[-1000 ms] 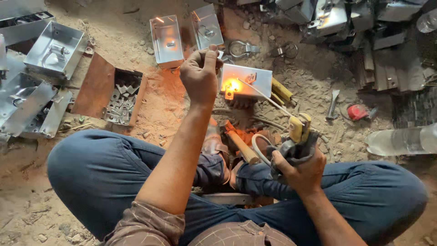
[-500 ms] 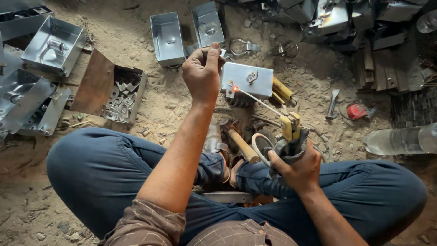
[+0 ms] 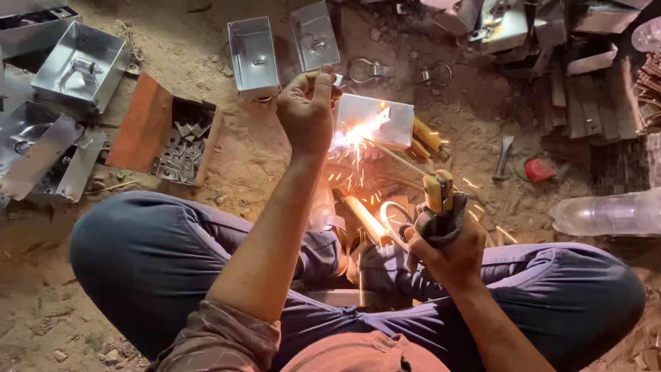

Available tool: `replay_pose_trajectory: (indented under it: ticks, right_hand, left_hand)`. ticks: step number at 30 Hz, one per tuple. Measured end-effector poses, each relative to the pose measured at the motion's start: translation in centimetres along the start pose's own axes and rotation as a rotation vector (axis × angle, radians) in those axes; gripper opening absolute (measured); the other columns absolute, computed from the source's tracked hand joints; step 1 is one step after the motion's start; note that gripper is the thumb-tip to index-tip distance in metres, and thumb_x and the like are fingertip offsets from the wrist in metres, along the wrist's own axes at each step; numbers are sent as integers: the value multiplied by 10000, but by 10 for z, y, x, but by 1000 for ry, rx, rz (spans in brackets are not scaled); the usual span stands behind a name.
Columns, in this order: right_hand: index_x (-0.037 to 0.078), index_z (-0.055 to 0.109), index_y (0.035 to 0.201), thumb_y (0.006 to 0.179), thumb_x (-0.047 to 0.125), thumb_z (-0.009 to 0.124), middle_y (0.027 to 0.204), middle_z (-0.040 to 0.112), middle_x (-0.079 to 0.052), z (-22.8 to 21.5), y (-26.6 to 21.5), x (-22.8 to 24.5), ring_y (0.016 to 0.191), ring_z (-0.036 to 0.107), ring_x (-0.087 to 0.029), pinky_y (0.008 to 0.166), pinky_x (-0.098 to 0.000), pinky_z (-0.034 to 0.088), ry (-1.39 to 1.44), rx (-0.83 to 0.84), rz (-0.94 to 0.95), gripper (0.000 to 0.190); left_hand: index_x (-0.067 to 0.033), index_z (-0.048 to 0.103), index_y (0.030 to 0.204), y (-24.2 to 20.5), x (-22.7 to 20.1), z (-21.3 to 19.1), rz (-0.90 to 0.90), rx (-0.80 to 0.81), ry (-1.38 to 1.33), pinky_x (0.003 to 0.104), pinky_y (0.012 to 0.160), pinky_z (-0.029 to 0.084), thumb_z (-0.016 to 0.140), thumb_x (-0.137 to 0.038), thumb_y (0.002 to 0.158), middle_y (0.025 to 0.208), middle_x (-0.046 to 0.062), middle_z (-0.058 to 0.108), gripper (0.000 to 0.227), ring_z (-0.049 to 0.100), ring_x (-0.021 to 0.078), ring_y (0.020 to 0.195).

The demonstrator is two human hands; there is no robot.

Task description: The person sits on the ground and uses a welding torch to attach small metal brackets to rectangular metal boxes. They position the brackets, weld them in place, and occasionally use a hammer to adjust the components.

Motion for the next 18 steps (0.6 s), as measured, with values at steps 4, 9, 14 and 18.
replay_pose_trajectory:
  ticks: [4, 9, 14, 18]
  right_hand:
    - [15, 664, 1064, 697, 187, 847, 806, 718, -40, 2, 0, -1, 727, 715, -136, 715, -301, 580, 90, -10, 8, 445]
    - [1, 667, 1054, 665, 153, 863, 810, 720, -52, 1, 0, -1, 726, 718, -143, 703, -319, 574, -8, -19, -3, 462]
    - [20, 645, 1085, 695, 128, 836, 808, 728, -17, 5, 0, -4, 733, 696, -86, 719, -278, 575, 99, 5, 27, 448]
    - [15, 589, 1125, 739, 111, 785, 778, 693, 3, 6, 0, -5, 730, 665, -54, 743, -245, 562, 132, 17, -25, 443]
  left_hand:
    - [10, 742, 904, 0, -1, 1, 16, 15, -30, 246, 572, 526, 721, -238, 952, 694, 33, 729, 253, 649, 67, 610]
    - [-7, 750, 895, 1, -1, 0, 36, 9, 30, 237, 576, 540, 714, -271, 965, 692, 23, 732, 275, 668, 67, 605]
    - [-8, 746, 893, 1, 4, 0, -37, 3, 8, 248, 566, 547, 730, -291, 936, 693, 25, 735, 287, 677, 74, 606]
    - [-19, 762, 859, 4, 3, 0, 6, -4, 111, 241, 590, 555, 737, -276, 922, 690, 18, 743, 266, 697, 70, 621]
Point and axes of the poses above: each hand's wrist, its own y-axis towards the middle knuckle, its own z-axis out of the palm, x = y × z, the point moved 4 cm from there along y, towards the middle knuckle
